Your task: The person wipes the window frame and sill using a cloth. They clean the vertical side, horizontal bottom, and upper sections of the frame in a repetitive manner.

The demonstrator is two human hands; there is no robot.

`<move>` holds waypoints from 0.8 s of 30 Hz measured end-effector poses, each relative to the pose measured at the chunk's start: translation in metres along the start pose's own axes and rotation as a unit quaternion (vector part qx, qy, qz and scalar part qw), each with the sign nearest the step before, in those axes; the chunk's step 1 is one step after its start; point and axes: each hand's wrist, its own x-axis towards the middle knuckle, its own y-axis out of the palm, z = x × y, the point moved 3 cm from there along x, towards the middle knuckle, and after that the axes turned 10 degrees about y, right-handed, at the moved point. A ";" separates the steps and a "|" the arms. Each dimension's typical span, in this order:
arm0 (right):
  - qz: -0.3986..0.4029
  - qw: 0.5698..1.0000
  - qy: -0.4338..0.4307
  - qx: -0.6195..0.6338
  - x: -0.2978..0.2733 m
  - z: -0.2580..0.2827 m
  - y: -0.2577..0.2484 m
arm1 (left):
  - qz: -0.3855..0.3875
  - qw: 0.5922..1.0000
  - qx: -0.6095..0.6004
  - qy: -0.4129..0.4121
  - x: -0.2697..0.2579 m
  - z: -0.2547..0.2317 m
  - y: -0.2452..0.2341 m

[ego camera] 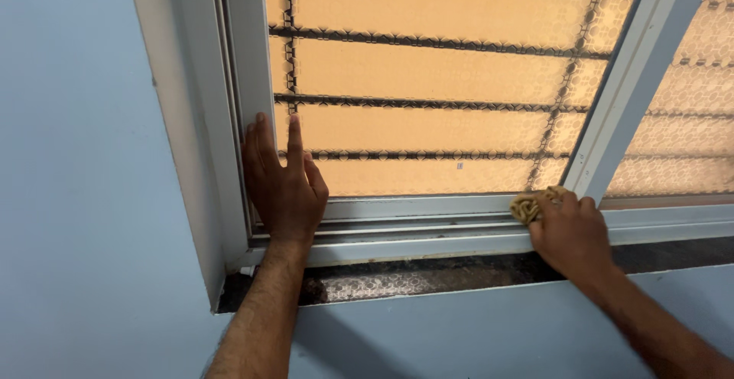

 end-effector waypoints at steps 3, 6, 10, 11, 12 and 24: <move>0.044 0.997 0.006 0.057 0.001 0.033 0.002 | -0.005 1.000 0.012 -0.001 0.000 -0.002 -0.001; -0.047 0.931 -0.221 0.286 -0.009 0.083 -0.020 | -0.007 1.000 0.014 -0.002 0.001 -0.002 -0.001; -0.042 0.929 -0.234 0.284 -0.021 0.118 -0.042 | -0.006 1.000 0.010 0.010 0.001 -0.002 -0.001; -0.027 0.936 -0.219 0.274 -0.015 0.118 -0.044 | -0.007 1.000 0.012 0.013 0.001 -0.001 -0.002; -0.012 0.943 -0.203 0.264 -0.010 0.116 -0.043 | -0.006 1.000 0.009 0.013 0.001 -0.002 -0.002; -0.011 0.982 0.061 0.179 0.015 0.030 -0.004 | 0.000 1.000 0.011 -0.003 0.000 -0.003 -0.001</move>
